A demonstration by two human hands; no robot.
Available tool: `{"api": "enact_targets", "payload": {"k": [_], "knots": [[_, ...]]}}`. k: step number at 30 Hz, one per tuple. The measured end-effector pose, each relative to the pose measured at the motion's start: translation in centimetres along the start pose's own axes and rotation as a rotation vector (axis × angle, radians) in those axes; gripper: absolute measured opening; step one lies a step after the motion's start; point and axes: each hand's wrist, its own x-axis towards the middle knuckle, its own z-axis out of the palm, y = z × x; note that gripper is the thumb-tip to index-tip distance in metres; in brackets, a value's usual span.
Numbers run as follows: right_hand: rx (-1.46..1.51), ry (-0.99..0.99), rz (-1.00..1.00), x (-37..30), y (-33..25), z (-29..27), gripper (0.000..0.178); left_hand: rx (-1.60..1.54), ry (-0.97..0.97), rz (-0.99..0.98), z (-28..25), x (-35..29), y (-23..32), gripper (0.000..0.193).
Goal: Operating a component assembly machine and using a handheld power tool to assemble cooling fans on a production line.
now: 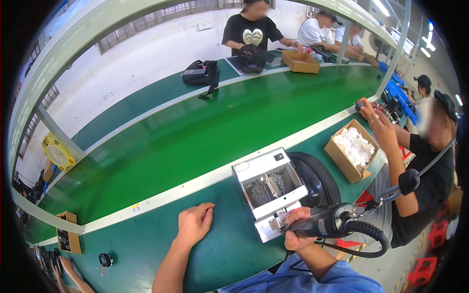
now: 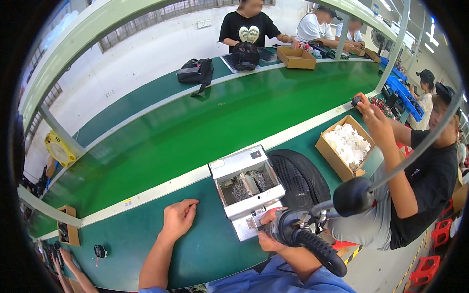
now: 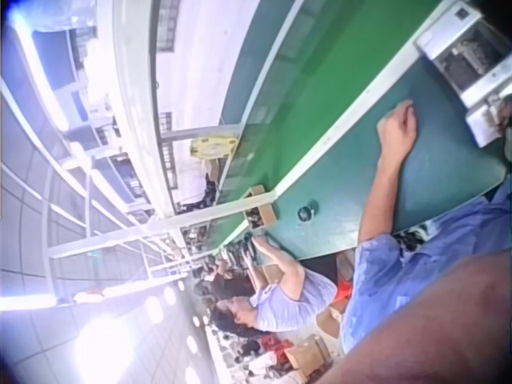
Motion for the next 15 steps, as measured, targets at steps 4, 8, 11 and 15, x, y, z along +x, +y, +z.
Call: {"api": "enact_targets", "payload": {"k": [4, 8, 11, 15], "knots": [[0.016, 0.008, 0.016, -0.17, 0.03, 0.01, 0.039, 0.002, -0.009, -0.006, -0.05, 0.03, 0.10, 0.010], [0.040, -0.010, 0.048, -0.05, -0.17, -0.09, 0.040, 0.006, -0.006, 0.003, -0.04, 0.07, 0.14, 0.010], [0.049, 0.002, 0.038, -0.10, -0.03, 0.04, 0.040, 0.010, -0.012, -0.005, -0.06, 0.02, 0.02, 0.010], [0.001, -0.016, 0.014, -0.19, 0.09, -0.34, 0.040, 0.007, -0.008, 0.001, -0.03, 0.12, 0.28, 0.010]]}}
